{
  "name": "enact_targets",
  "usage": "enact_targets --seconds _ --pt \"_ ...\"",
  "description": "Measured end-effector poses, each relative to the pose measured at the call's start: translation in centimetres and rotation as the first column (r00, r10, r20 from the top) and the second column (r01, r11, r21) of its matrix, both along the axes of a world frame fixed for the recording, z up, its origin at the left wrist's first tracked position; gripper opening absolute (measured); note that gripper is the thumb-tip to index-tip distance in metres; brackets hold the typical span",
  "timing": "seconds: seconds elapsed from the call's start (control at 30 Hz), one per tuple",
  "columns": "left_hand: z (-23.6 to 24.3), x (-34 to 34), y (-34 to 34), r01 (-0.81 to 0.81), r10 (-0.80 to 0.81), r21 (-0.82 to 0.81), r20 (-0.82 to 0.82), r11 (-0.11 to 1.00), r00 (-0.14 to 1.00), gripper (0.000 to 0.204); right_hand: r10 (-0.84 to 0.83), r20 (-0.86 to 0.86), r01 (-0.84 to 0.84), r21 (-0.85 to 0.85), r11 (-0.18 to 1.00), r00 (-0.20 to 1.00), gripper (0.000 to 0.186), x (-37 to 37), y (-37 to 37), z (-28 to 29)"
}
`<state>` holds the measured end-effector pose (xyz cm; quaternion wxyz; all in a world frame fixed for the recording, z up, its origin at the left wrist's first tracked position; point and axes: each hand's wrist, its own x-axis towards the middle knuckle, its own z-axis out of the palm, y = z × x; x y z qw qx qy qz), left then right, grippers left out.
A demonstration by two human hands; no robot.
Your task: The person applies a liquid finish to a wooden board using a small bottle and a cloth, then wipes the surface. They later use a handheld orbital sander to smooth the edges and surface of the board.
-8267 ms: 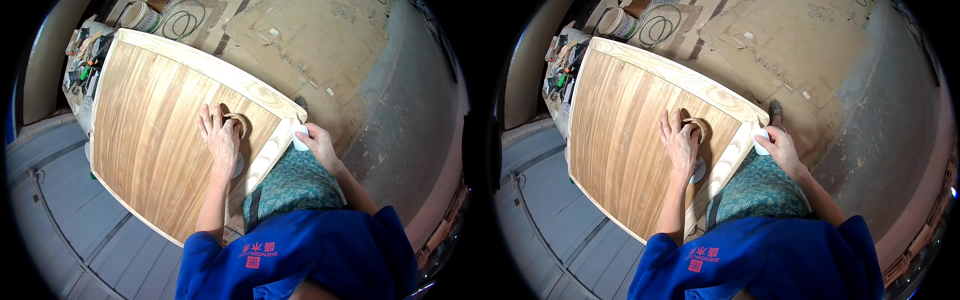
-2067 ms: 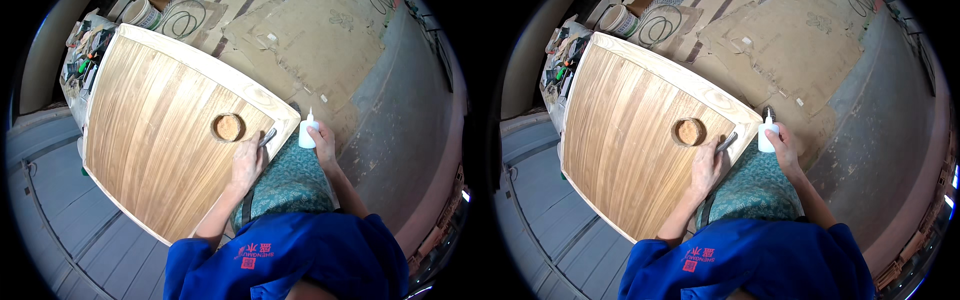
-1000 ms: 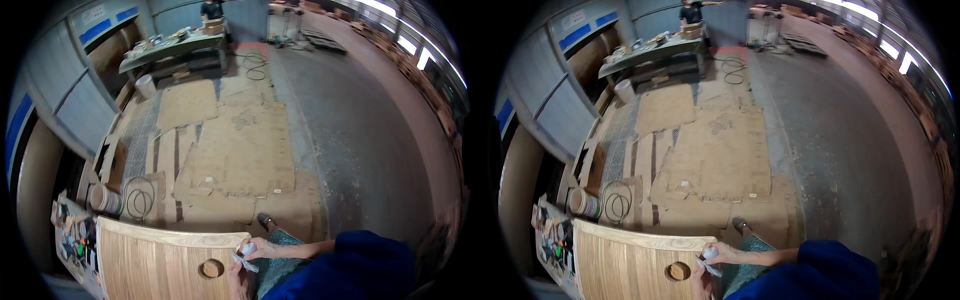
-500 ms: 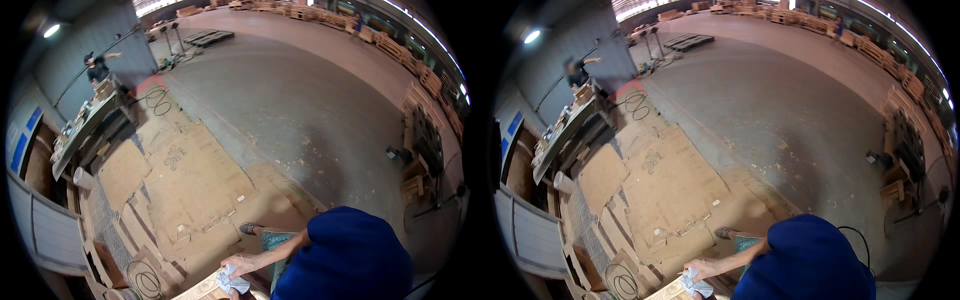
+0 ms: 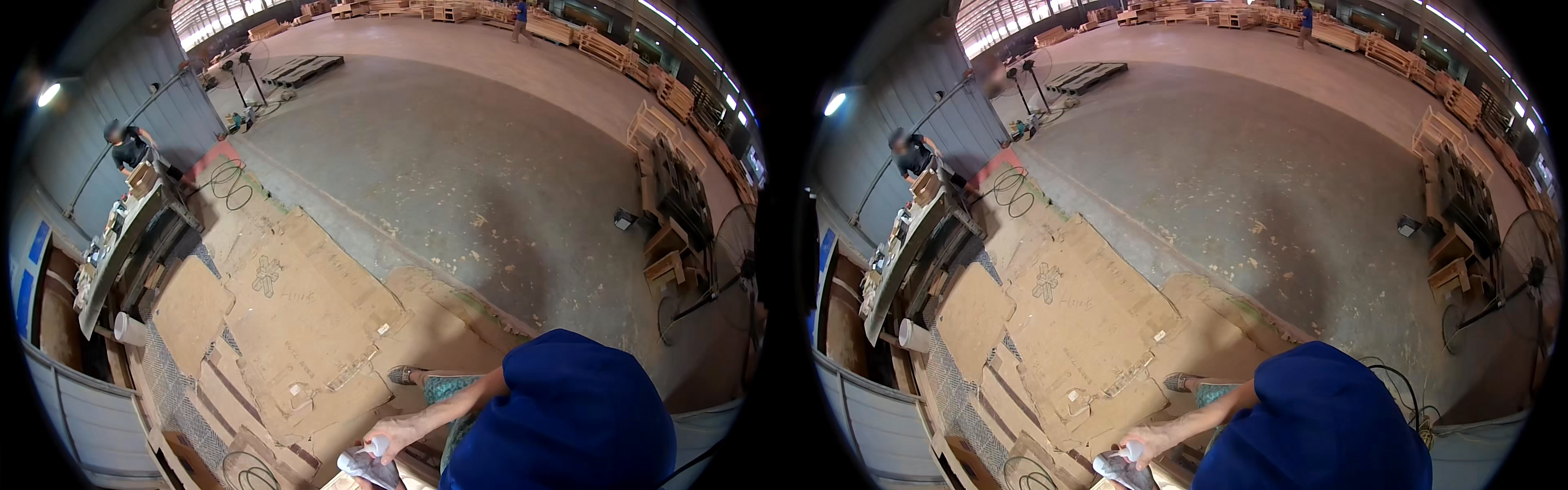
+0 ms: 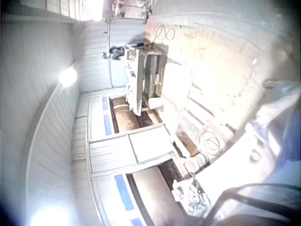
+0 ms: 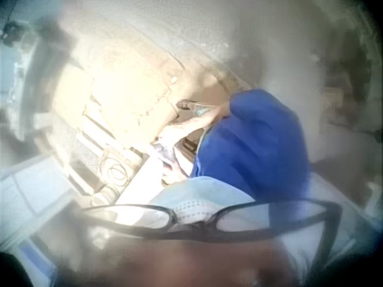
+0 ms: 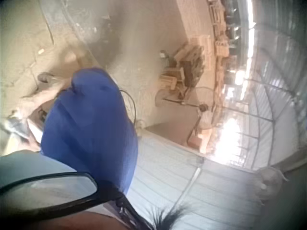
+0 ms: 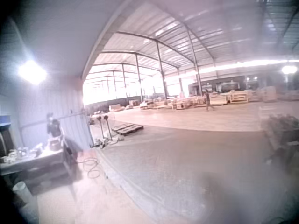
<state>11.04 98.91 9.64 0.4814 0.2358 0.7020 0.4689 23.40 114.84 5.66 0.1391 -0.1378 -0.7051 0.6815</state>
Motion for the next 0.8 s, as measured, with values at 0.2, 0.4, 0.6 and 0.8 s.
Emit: enact_targets --seconds 0.2,0.4,0.6,0.8 --pt "0.6 -1.0 -0.1 -0.014 0.014 0.007 -0.043 1.000 0.999 0.033 -0.069 0.126 0.062 0.057 0.996 0.990 0.047 0.6 -1.1 0.4" --pt "0.8 -1.4 -0.7 0.009 -0.009 0.008 -0.081 1.000 0.997 0.036 -0.282 0.047 0.279 0.066 0.958 0.958 0.041 0.6 -1.3 0.7" --pt "-0.3 -0.7 -1.8 0.026 -0.023 0.012 -0.192 1.000 0.981 0.040 -0.295 0.077 0.288 0.096 0.953 0.952 0.041 0.5 -1.6 1.0" --pt "1.6 0.1 -1.3 0.018 -0.020 -0.031 -0.060 0.999 0.998 0.042 -0.240 0.132 0.207 0.223 0.952 0.962 0.038 1.1 -1.5 1.4"
